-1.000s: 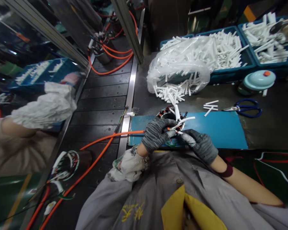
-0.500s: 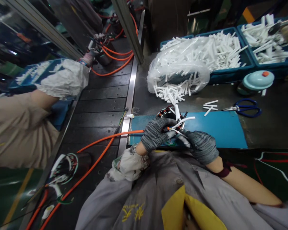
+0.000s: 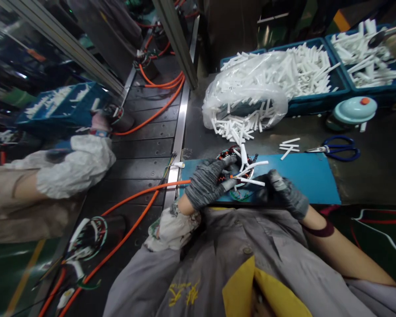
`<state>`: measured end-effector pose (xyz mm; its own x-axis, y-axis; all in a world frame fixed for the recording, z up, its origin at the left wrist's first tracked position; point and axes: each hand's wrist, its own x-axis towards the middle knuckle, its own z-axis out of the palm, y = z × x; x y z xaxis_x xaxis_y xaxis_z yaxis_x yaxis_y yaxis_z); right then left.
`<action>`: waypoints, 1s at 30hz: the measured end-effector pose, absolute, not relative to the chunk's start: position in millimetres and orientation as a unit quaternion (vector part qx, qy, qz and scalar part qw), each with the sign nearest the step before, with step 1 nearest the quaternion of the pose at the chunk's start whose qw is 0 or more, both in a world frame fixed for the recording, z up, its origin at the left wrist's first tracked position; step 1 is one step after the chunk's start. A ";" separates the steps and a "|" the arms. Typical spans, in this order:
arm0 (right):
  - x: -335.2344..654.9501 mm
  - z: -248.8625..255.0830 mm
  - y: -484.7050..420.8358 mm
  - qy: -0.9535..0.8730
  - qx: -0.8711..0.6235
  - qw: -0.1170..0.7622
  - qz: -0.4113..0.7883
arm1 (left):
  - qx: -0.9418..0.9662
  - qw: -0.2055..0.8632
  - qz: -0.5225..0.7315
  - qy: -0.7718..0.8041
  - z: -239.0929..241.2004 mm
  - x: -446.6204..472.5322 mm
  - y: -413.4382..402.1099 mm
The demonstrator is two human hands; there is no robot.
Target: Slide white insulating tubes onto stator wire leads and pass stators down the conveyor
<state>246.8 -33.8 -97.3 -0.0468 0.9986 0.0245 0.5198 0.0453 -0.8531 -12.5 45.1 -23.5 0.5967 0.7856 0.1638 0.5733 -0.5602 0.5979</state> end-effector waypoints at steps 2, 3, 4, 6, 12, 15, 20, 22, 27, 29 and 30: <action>267.2 -98.4 -39.0 -0.583 -0.626 0.348 0.383 | 0.898 0.219 0.167 0.343 -17.4 -25.2 51.0; 276.5 -100.9 -41.8 -0.566 -0.637 0.346 0.392 | 0.916 0.216 0.139 0.309 -16.5 -29.4 54.1; 284.5 -104.6 -44.4 -0.564 -0.645 0.340 0.388 | 0.928 0.218 0.110 0.281 -17.6 -31.2 56.9; 294.8 -114.7 -48.3 -0.598 -0.641 0.325 0.354 | 0.940 0.208 0.063 0.261 -24.8 -27.3 61.3; 288.7 -135.6 -47.0 -0.702 -0.648 0.215 0.204 | 0.949 0.153 0.042 0.271 -50.0 2.9 59.9; 276.7 -129.4 -45.9 -0.685 -0.656 0.233 0.215 | 0.942 0.123 0.060 0.305 -52.5 5.1 52.7; 258.9 -118.3 -41.6 -0.689 -0.594 0.325 0.259 | 0.931 0.113 0.078 0.338 -52.3 4.3 43.9; 259.9 -122.3 -38.6 -0.713 -0.580 0.318 0.230 | 0.933 0.121 0.081 0.329 -48.9 1.8 43.2; 275.4 -143.1 -32.6 -0.772 -0.510 0.348 0.150 | 0.929 0.191 0.065 0.311 -33.6 -25.5 59.2; 278.0 -148.1 -31.1 -0.780 -0.496 0.362 0.116 | 0.908 0.194 0.086 0.360 -27.1 -44.6 76.4; 278.1 -149.4 -30.6 -0.784 -0.491 0.366 0.103 | 0.895 0.183 0.103 0.393 -23.6 -54.9 87.2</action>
<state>278.1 -30.6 -149.4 -0.2493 0.8448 0.4734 0.6944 0.4967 -0.5207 -54.9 87.2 -23.6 0.6702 0.7410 0.0405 0.6654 -0.6242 0.4094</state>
